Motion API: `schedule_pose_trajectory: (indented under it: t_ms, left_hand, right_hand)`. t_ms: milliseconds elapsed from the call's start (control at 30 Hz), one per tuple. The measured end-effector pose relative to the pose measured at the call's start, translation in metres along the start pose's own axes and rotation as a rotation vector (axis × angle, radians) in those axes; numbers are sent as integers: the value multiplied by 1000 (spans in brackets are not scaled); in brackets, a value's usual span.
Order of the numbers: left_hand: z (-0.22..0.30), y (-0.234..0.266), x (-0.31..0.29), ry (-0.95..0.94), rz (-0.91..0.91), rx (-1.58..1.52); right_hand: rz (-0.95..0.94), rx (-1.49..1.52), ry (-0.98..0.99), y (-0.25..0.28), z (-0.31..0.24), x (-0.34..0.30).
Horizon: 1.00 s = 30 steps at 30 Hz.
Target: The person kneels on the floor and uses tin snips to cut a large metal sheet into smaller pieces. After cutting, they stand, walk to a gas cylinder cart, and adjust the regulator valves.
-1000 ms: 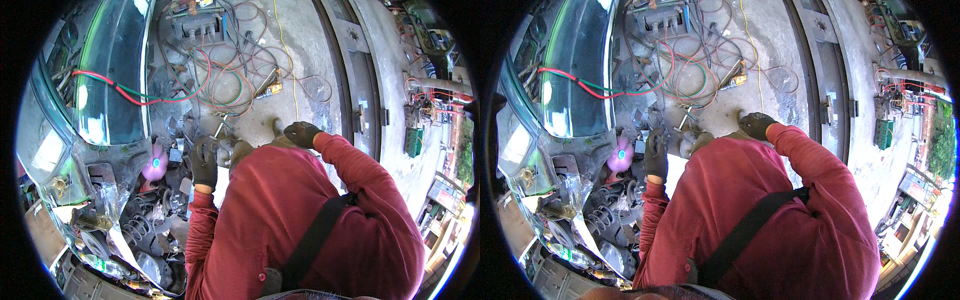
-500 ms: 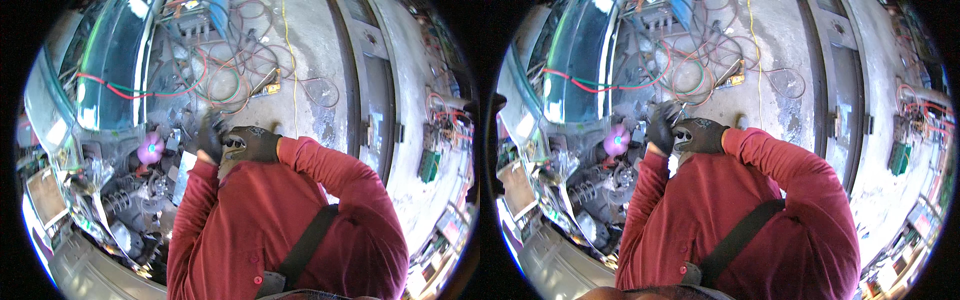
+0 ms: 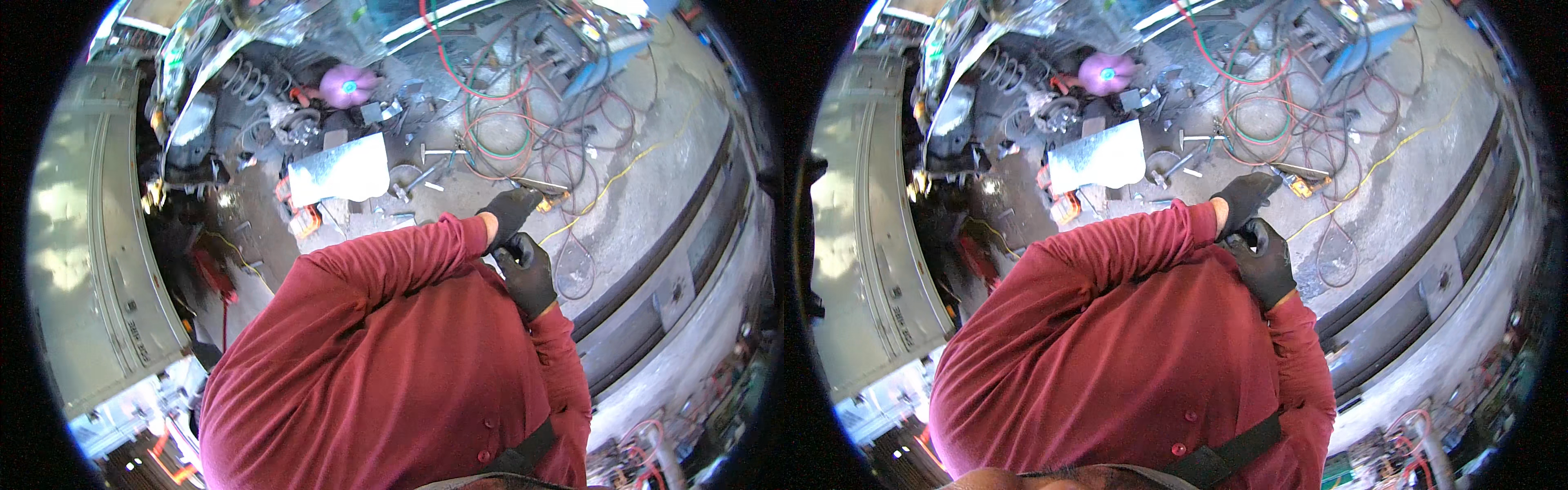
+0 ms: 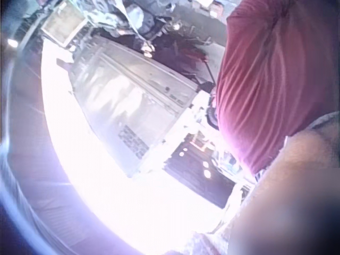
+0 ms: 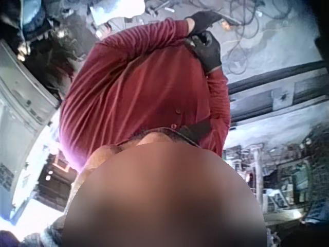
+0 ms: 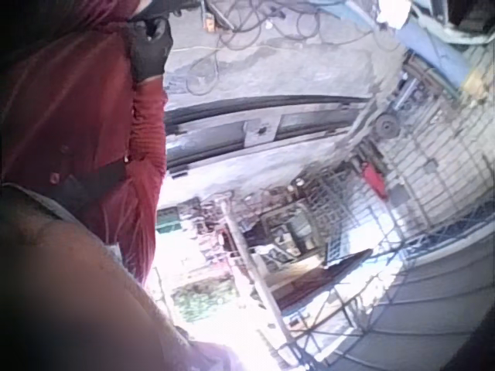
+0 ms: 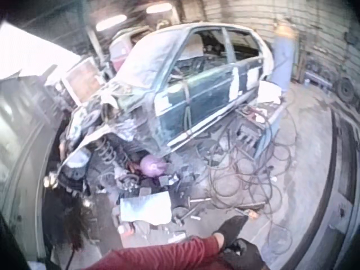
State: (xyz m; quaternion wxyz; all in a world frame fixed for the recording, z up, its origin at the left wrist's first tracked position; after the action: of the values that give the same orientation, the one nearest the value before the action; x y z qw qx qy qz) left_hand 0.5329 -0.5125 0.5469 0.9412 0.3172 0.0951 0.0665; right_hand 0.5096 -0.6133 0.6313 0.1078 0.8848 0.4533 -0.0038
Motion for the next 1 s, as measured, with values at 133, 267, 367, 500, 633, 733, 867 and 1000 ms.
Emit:
schedule_pose_trajectory:
  t_ms: [133, 267, 367, 500, 633, 733, 867, 1000]
  left_hand:
    - [-22, 20, -33, -5, 87, -2]
    - [-79, 61, -84, 217, 328, -506]
    - [-127, 84, -152, 424, 395, -810]
    - [-156, 137, -227, 440, 705, -659]
    - [-168, 162, -280, 306, 849, -1184]
    - [-166, 178, -314, 349, 997, -1229]
    - [-161, 190, -345, 215, 1170, -1451]
    - [-167, 179, -359, 175, 1135, -1729]
  right_hand:
    - [-134, -9, 18, -41, -5, 9]
    - [-284, -166, 129, -102, -20, 24]
    - [-351, -347, 239, -157, -28, 40]
    - [-399, -399, 374, -225, -42, 61]
    - [-495, -381, 298, -273, -57, 69]
    - [-600, -336, 338, -304, -69, 76]
    - [-711, -237, 356, -336, -63, 80]
    - [-826, -128, 337, -357, -52, 72]
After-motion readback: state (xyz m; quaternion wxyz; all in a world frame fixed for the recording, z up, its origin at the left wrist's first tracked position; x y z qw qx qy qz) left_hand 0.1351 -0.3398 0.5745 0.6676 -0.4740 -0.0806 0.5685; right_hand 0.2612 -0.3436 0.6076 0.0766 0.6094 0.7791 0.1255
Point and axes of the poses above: each hand's wrist, its own x-axis towards the middle knuckle, its own y-axis out of the back of the hand, z = x × y, the point moved 8 cm from there along x, towards the middle knuckle, and after that the axes turned 9 degrees about y, right-handed, at the moved point
